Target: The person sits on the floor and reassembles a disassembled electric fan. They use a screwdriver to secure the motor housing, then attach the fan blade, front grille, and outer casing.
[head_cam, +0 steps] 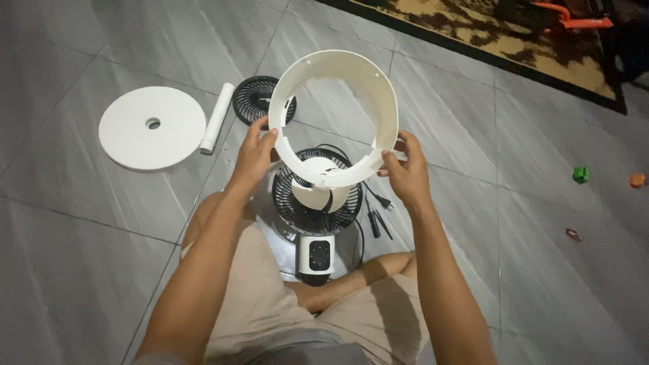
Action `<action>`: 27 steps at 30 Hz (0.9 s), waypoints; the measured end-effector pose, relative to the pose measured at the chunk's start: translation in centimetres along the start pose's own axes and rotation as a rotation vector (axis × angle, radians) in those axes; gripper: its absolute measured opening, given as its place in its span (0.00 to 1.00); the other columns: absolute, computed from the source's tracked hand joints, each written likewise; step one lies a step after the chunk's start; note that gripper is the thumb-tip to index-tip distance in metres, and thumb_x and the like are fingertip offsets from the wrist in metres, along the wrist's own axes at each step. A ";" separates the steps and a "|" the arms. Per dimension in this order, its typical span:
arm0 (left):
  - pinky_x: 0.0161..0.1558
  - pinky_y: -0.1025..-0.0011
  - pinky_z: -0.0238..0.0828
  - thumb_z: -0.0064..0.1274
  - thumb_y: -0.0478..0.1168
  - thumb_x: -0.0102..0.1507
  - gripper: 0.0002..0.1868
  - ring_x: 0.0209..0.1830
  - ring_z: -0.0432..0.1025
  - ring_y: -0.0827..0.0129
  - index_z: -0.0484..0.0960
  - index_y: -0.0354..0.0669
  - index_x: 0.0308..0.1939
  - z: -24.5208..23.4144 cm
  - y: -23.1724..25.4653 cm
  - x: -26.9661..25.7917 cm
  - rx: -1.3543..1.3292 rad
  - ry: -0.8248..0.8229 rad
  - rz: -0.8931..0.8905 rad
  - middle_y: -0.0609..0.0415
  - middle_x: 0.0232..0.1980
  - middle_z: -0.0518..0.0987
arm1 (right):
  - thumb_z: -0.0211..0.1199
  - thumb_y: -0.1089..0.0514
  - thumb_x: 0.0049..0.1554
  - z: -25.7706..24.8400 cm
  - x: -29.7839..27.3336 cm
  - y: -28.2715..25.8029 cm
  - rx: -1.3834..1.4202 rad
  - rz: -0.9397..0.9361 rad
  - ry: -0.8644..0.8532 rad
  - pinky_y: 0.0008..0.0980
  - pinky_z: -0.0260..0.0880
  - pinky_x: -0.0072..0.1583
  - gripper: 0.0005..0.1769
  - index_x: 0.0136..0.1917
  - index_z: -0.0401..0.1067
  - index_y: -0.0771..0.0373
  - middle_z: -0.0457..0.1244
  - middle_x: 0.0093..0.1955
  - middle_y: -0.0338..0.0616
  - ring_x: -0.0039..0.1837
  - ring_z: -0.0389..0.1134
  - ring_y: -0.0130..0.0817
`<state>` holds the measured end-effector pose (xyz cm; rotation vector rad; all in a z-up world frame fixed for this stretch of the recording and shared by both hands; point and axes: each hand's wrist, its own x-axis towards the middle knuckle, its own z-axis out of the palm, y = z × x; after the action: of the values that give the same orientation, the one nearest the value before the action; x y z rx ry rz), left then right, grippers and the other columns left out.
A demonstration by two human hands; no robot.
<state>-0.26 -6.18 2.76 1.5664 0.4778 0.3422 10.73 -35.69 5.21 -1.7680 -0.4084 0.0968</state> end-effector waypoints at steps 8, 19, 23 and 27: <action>0.53 0.69 0.72 0.46 0.37 0.70 0.32 0.54 0.72 0.70 0.63 0.55 0.79 0.3 1.9 -0.2 -0.035 -0.186 0.192 0.52 0.61 0.76 | 0.57 0.68 0.58 -2.5 -0.7 1.7 0.180 0.007 -0.052 0.40 0.79 0.57 0.30 0.72 0.55 0.66 0.59 0.70 0.62 0.61 0.71 0.41; 0.58 0.68 0.73 0.44 0.33 0.65 0.34 0.60 0.71 0.69 0.64 0.55 0.76 0.3 1.6 -0.5 -0.124 -0.274 0.162 0.53 0.71 0.72 | 0.36 0.39 0.66 -2.2 -0.5 2.7 0.557 0.325 -0.042 0.52 0.74 0.61 0.32 0.70 0.58 0.64 0.53 0.74 0.56 0.60 0.70 0.57; 0.62 0.64 0.70 0.36 0.41 0.69 0.27 0.67 0.70 0.67 0.64 0.53 0.75 0.2 0.4 0.2 -0.184 -0.269 0.001 0.52 0.70 0.73 | 0.40 0.38 0.65 -2.2 -0.1 3.1 0.559 0.353 -0.031 0.55 0.70 0.65 0.30 0.70 0.58 0.60 0.55 0.74 0.49 0.65 0.68 0.53; 0.70 0.60 0.64 0.33 0.52 0.76 0.25 0.70 0.66 0.61 0.58 0.46 0.73 0.6 -1.8 0.6 -0.428 -0.318 0.101 0.47 0.69 0.70 | 0.48 0.43 0.65 -1.4 -0.6 4.4 0.596 0.265 -0.062 0.51 0.69 0.67 0.25 0.70 0.56 0.56 0.58 0.71 0.50 0.67 0.66 0.52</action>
<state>0.37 -6.36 0.90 1.1978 0.0686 0.2452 11.53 -37.96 1.24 -1.2205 -0.1601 0.4190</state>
